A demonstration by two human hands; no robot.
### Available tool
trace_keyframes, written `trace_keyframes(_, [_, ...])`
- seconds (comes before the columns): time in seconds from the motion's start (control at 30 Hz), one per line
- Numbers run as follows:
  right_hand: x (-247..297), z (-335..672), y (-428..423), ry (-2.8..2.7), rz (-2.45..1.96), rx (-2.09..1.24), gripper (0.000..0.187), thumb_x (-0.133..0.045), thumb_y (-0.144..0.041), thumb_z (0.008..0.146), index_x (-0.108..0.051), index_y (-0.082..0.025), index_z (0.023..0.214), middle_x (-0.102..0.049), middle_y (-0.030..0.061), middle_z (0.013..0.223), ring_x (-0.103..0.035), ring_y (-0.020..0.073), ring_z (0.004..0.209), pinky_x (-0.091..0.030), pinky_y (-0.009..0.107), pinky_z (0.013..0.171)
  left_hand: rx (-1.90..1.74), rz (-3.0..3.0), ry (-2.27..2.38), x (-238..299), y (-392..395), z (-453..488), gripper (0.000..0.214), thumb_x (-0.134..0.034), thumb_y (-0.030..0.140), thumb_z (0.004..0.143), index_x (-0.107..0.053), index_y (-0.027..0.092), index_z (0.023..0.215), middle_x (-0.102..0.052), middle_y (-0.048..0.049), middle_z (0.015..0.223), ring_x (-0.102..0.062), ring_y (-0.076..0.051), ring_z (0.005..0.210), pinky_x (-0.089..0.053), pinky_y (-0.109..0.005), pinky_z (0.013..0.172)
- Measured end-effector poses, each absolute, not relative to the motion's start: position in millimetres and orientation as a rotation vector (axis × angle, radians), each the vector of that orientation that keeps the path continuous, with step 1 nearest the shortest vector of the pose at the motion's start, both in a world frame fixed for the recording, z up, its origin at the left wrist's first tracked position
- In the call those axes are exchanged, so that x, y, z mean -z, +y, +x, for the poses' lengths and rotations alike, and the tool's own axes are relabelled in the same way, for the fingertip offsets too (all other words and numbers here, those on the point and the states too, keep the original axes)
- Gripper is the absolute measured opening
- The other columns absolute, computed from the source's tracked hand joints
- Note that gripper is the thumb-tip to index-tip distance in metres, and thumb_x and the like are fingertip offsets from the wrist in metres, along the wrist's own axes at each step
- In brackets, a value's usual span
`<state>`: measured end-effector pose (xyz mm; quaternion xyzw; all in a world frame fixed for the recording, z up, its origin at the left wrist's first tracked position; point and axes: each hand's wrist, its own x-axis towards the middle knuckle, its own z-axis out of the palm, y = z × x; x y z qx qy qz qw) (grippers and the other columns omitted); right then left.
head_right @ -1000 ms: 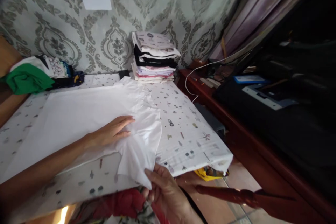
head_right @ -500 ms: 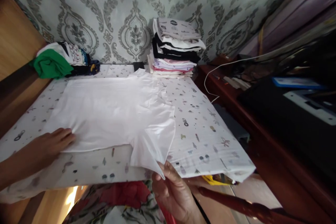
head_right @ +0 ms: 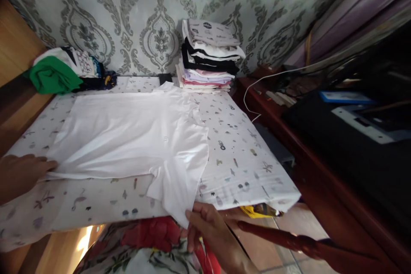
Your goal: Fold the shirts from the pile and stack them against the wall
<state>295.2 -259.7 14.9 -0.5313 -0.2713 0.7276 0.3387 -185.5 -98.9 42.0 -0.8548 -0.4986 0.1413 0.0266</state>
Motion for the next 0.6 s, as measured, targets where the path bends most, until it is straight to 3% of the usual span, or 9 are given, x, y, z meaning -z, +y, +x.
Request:
trace_keyframes(0.1, [-18, 299, -258, -0.607, -1.335, -1.927, 0.044, -0.081, -0.052, 0.071, -0.063, -0.012, 0.074, -0.067, 0.0036, 0.055, -0.055, 0.0075, 0.038, -0.035, 0.015, 0.039, -0.216, -2.758, -1.377, -66, -115, -118, 0.043, -0.039, 0.024, 0.085, -0.067, 0.026, 0.117, -0.072, -0.0092, 0.113, -0.064, -0.032, 0.102, -0.049, -0.054, 0.09])
trace_keyframes(0.2, [-22, 298, -254, -0.43, -1.23, -1.926, 0.04, -0.084, -0.046, 0.069, -0.064, -0.012, 0.072, -0.065, 0.0008, 0.053, -0.052, 0.0062, 0.035, -0.035, 0.014, 0.037, -0.04, -3.136, -1.085, -71, -143, -21, 0.038, -0.047, 0.034, 0.093, -0.058, 0.031, 0.129, -0.067, -0.0041, 0.122, -0.06, -0.025, 0.11, -0.049, -0.041, 0.096])
trace_keyframes(0.3, [-27, 292, -249, -0.3, -1.133, -1.896, 0.037, -0.087, -0.04, 0.067, -0.064, -0.012, 0.071, -0.063, -0.0016, 0.051, -0.048, 0.0036, 0.033, -0.033, 0.012, 0.035, 0.102, -3.184, -0.869, -47, -167, 60, 0.036, -0.053, 0.041, 0.092, -0.059, 0.024, 0.123, -0.065, -0.0123, 0.12, -0.059, -0.03, 0.106, -0.05, -0.047, 0.091])
trace_keyframes(0.4, [-27, 292, -251, -0.327, -1.129, -1.899, 0.036, -0.086, -0.041, 0.069, -0.064, -0.013, 0.073, -0.062, -0.0022, 0.051, -0.047, 0.0035, 0.033, -0.034, 0.013, 0.036, 0.057, -3.166, -0.843, -26, -174, 96, 0.031, -0.041, 0.023, 0.096, -0.06, 0.021, 0.121, -0.066, -0.0173, 0.112, -0.06, -0.034, 0.103, -0.05, -0.053, 0.086])
trace_keyframes(0.5, [-21, 309, -258, -0.633, -1.312, -1.9, 0.036, -0.079, -0.046, 0.077, -0.064, -0.015, 0.071, -0.063, 0.0008, 0.053, -0.053, 0.0081, 0.037, -0.035, 0.016, 0.038, -0.158, -3.394, -0.849, -34, -167, 94, 0.028, -0.045, 0.016, 0.09, -0.062, 0.026, 0.112, -0.068, -0.0125, 0.105, -0.064, -0.03, 0.093, -0.053, -0.046, 0.077])
trace_keyframes(0.6, [-15, 339, -256, -1.107, -1.472, -1.735, 0.03, -0.076, -0.043, 0.08, -0.066, -0.02, 0.064, -0.063, 0.0024, 0.055, -0.056, 0.0117, 0.044, -0.036, 0.02, 0.04, -0.134, -3.711, -0.904, -60, -150, 76, 0.024, -0.055, 0.02, 0.087, -0.062, 0.031, 0.106, -0.07, -0.0046, 0.101, -0.066, -0.023, 0.088, -0.053, -0.035, 0.076])
